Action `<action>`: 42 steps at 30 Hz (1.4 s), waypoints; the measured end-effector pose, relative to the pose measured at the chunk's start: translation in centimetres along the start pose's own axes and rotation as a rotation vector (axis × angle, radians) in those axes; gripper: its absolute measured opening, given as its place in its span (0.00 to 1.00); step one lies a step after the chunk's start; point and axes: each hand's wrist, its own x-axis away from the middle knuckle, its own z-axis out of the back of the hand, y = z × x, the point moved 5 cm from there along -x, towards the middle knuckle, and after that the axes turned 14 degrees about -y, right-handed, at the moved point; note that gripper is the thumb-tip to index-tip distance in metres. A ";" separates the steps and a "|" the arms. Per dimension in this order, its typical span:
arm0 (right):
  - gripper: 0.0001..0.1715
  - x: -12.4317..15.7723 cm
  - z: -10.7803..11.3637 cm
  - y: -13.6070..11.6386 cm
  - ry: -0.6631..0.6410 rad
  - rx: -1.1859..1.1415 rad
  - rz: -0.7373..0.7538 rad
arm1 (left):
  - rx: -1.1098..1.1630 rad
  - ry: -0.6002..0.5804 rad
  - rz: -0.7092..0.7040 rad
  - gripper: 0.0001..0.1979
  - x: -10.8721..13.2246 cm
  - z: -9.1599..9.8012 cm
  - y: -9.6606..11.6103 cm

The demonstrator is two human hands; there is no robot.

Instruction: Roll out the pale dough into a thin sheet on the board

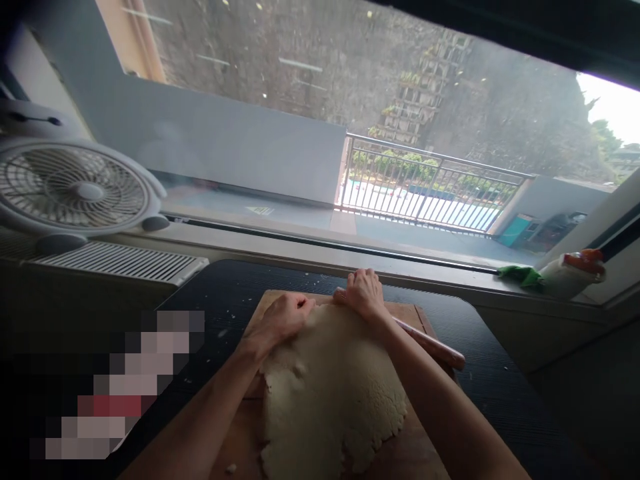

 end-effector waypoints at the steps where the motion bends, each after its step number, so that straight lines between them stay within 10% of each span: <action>1: 0.26 0.0 0.2 0.2 0.023 0.004 -0.004 | 0.015 -0.031 -0.017 0.18 0.1 -0.1 0.0; 11: 0.31 6.4 0.4 2.7 0.085 0.046 0.006 | 0.161 0.158 -0.079 0.13 -0.3 0.2 -0.5; 15: 0.25 7.6 -0.2 1.5 0.078 0.056 0.122 | 0.071 -0.056 -0.007 0.08 -0.4 -0.1 -2.2; 18: 0.21 6.5 -1.0 0.3 0.023 0.005 0.122 | 0.033 -0.159 -0.006 0.11 0.0 -0.5 -2.0; 24: 0.22 1.2 0.6 -0.3 -0.016 -0.099 0.000 | 0.034 0.021 -0.008 0.18 0.2 0.1 -0.5; 33: 0.23 3.6 -0.2 -1.3 0.166 -0.052 0.109 | -0.057 0.022 0.074 0.15 0.8 0.3 0.1; 42: 0.22 2.7 -0.8 -1.7 0.017 -0.045 0.105 | -0.057 -0.050 0.088 0.14 0.9 0.5 0.2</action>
